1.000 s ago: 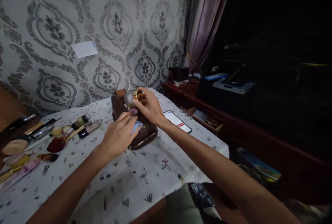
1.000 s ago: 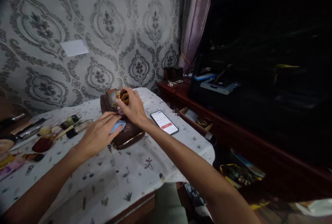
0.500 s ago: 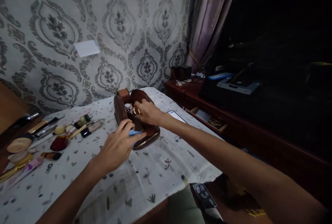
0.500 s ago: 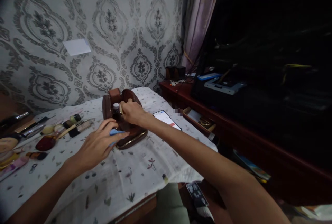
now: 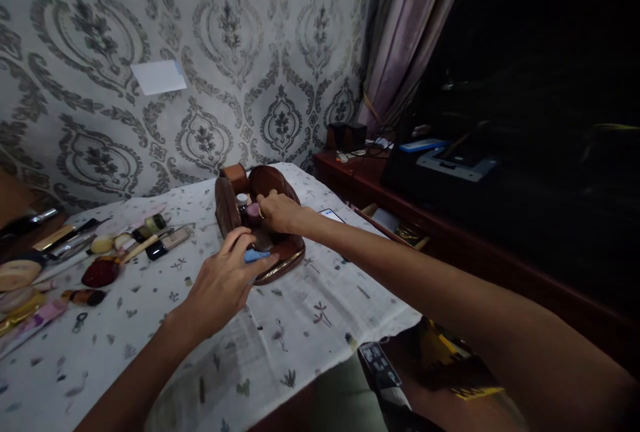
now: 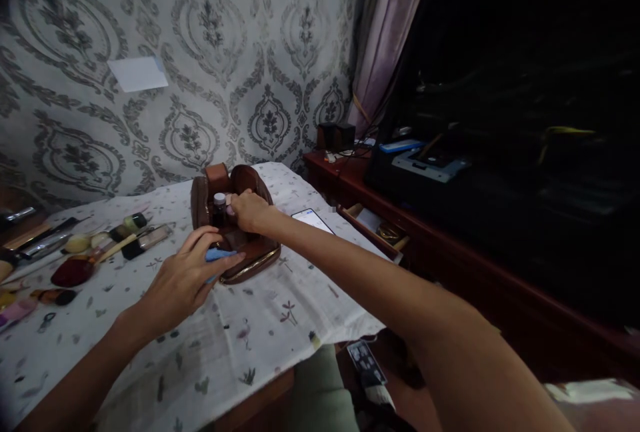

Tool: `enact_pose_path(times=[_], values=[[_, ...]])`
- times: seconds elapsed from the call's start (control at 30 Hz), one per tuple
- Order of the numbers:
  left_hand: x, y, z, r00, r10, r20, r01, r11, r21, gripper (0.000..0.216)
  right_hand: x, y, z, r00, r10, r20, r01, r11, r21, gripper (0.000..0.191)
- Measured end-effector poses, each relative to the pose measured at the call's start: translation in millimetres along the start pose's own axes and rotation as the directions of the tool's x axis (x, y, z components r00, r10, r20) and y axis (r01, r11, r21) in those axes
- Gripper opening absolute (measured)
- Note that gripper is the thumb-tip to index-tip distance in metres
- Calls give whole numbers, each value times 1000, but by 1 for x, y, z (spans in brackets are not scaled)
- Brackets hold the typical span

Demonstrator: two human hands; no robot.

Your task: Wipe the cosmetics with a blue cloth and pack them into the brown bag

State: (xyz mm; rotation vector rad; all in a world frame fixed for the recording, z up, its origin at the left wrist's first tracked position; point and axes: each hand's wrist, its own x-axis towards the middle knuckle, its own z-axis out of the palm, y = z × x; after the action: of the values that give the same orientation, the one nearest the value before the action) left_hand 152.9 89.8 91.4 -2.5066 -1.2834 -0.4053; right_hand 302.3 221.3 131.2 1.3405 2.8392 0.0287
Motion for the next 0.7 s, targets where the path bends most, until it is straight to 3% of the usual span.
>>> enact_pose_path(times=[0.3,0.37,0.43,0.57,0.63,0.7], values=[[0,1,-3,999,29,-21,-28,998,48,58,0,0,-2,990,-54,127,68,991,-115,35],[-1,1,-3,999,33,-21,-33,999,42,59,-1,-4,-3,991,-69,113,87,982,-168,34],[-3,0,-3,999,35,-16,-35,999,27,59,-1,-7,-2,984,-161,75,174,958,-229,34],[-3,0,-2,999,34,-17,-35,999,-21,59,3,-9,0,876,-430,218,468,866,-173,30],[-2,0,-2,999,35,-12,-35,999,-38,60,7,-9,2,836,-465,293,511,853,-105,31],[-1,-1,-2,999,37,-4,-37,998,-47,61,13,-8,7,832,-458,312,499,865,-60,32]])
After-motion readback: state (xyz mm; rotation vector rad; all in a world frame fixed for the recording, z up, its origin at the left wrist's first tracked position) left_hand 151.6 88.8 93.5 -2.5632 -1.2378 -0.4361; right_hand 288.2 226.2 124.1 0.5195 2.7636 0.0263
